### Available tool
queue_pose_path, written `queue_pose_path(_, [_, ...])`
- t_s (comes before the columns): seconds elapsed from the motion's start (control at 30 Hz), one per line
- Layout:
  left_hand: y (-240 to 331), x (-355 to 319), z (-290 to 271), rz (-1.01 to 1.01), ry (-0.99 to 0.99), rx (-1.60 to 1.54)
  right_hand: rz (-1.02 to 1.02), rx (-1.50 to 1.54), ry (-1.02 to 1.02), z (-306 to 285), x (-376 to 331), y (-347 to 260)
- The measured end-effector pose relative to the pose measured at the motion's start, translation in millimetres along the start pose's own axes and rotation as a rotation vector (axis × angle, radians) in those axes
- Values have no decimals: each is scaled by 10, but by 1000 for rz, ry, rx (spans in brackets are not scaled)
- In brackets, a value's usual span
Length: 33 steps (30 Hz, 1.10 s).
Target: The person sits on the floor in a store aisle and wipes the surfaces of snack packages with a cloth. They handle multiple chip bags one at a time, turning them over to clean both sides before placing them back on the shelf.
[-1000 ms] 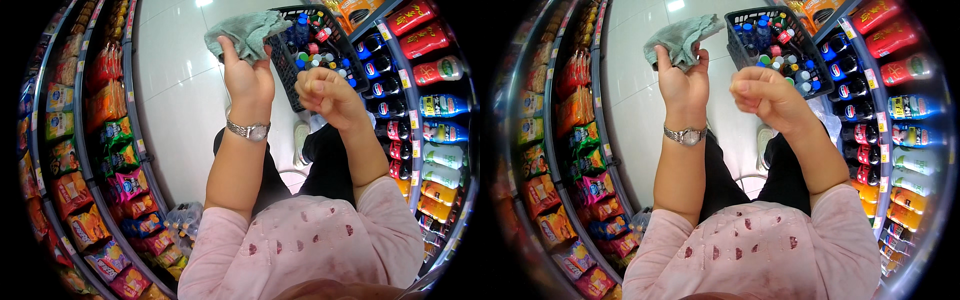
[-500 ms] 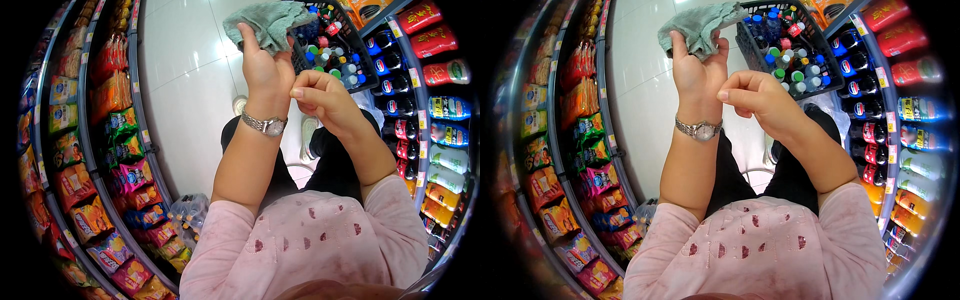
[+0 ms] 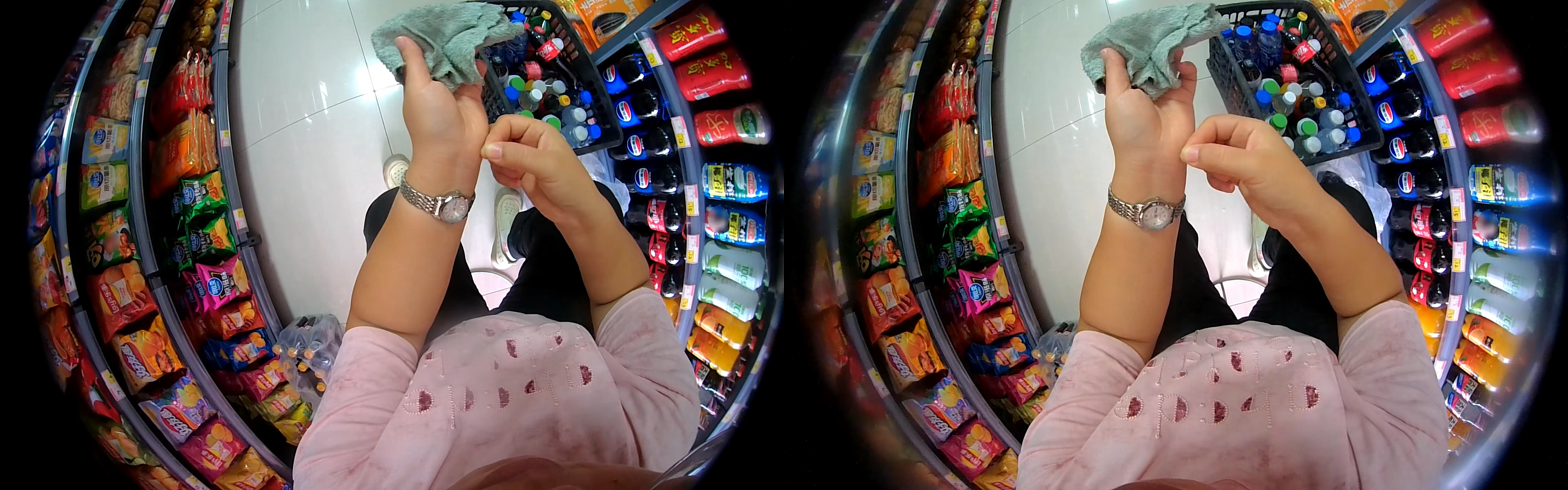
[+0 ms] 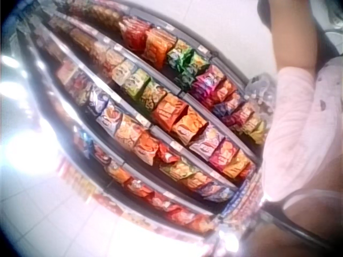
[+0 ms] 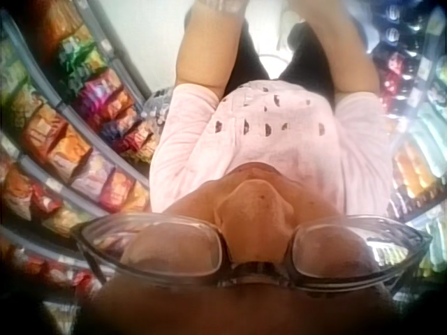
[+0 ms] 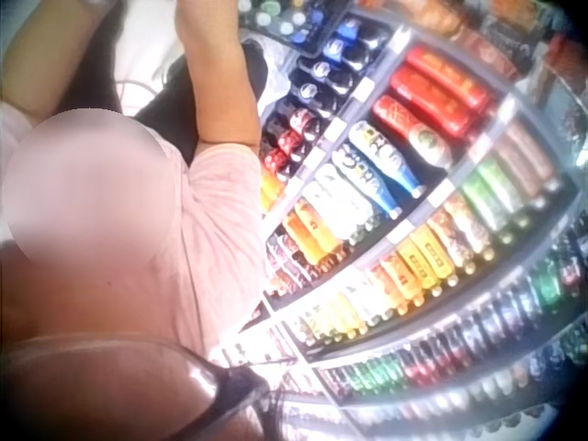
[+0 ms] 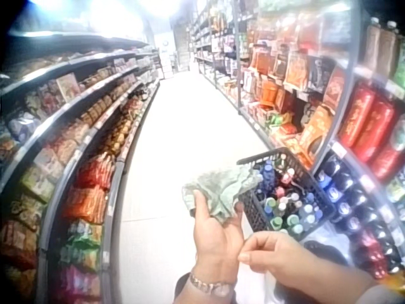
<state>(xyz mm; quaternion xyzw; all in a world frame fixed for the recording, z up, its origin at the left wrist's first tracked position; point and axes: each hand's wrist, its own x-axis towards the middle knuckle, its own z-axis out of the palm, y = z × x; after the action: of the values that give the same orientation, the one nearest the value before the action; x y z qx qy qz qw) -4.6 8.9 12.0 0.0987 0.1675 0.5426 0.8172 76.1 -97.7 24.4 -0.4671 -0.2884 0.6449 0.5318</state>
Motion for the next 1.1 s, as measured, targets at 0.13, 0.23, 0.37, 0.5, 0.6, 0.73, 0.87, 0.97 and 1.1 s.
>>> queue_pose_path(0.13, [19, -2, 18, 6, 31, 0, 11, 19, 4, -11, 13, 4])
queue_pose_path(0.23, [25, -3, 16, 5, 38, -3, 26, 36, 4, -9, 14, 3])
queue_pose_path(0.37, [34, 3, 3, 1, 51, -11, 40, 73, -5, -13, 17, 7])
queue_pose_path(0.5, [68, -15, 13, 3, 45, -14, 45, 82, -9, -28, 25, 4])
queue_pose_path(0.6, [82, -5, -11, -15, 47, -49, 46, 90, -19, -48, 28, 10])
queue_pose_path(0.73, [88, 12, -34, -34, 38, -70, 61, 86, -24, -65, 26, 18])
queue_pose_path(0.87, [93, 18, -46, -55, 27, -101, 67, 41, -24, -58, 20, 9])
queue_pose_path(0.97, [103, 15, -41, -68, 39, -119, 53, -74, -10, -77, 26, 21])
queue_pose_path(1.1, [103, 14, -39, -68, 49, -124, 53, -86, 0, -69, 10, 3])
